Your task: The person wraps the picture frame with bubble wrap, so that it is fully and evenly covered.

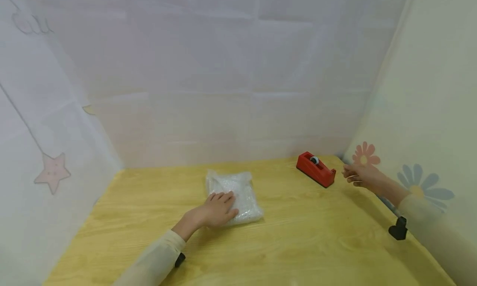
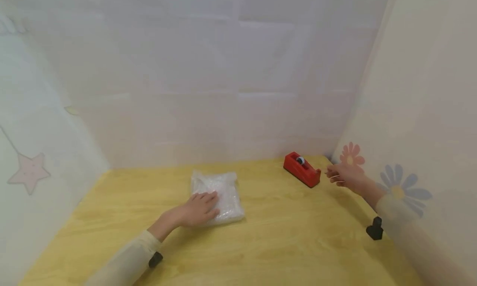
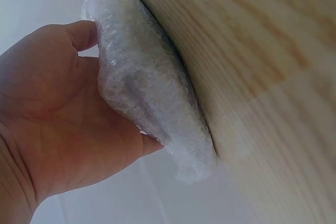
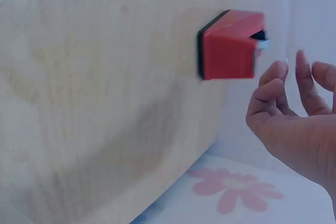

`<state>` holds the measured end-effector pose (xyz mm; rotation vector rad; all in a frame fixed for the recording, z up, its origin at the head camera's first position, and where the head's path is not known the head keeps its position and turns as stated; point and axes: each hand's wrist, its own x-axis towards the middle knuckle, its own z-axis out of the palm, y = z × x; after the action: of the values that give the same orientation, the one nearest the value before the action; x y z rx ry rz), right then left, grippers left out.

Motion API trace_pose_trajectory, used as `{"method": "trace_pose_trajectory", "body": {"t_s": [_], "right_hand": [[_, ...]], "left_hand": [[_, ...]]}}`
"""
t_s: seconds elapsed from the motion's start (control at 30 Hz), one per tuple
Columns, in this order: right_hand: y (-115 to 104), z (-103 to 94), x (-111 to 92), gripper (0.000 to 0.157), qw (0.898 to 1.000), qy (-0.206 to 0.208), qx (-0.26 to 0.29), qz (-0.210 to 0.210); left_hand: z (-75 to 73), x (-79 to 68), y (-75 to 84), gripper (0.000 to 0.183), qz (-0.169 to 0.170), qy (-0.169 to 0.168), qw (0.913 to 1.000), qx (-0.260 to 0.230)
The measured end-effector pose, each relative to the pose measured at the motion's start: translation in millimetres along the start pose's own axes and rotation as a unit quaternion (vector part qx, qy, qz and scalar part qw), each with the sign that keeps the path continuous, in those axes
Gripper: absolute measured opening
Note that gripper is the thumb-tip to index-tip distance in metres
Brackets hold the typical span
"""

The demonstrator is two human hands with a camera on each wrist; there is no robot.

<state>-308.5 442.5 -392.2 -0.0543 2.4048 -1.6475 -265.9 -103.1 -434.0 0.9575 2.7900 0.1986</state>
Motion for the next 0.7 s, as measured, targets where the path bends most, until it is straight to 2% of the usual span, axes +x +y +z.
{"method": "trace_pose_trajectory", "body": {"t_s": [0.13, 0.23, 0.43, 0.53, 0.7], "right_hand": [[-30.2, 7.3, 0.6, 0.036, 0.998, -0.059, 0.003, 0.01], [-47.2, 17.8, 4.6, 0.031, 0.994, -0.104, 0.02, -0.005], [-75.4, 43.9, 12.4, 0.028, 0.979, -0.174, 0.099, -0.031], [-84.8, 57.9, 15.9, 0.024, 0.974, -0.194, 0.109, -0.036], [-97.0, 80.1, 21.8, 0.018, 0.975, -0.198, 0.093, -0.039]], "left_hand": [[-4.5, 1.3, 0.8, 0.068, -0.004, -0.003, 1.0, -0.004], [-6.4, 1.6, 2.0, 0.068, -0.008, -0.006, 0.9999, -0.004], [-9.5, 3.1, 9.6, 0.069, -0.014, -0.008, 0.9999, -0.006], [-10.1, 3.5, 14.7, 0.069, -0.016, -0.007, 0.9998, -0.009], [-10.9, 4.5, 25.2, 0.069, -0.013, -0.001, 0.9999, -0.005]]}}
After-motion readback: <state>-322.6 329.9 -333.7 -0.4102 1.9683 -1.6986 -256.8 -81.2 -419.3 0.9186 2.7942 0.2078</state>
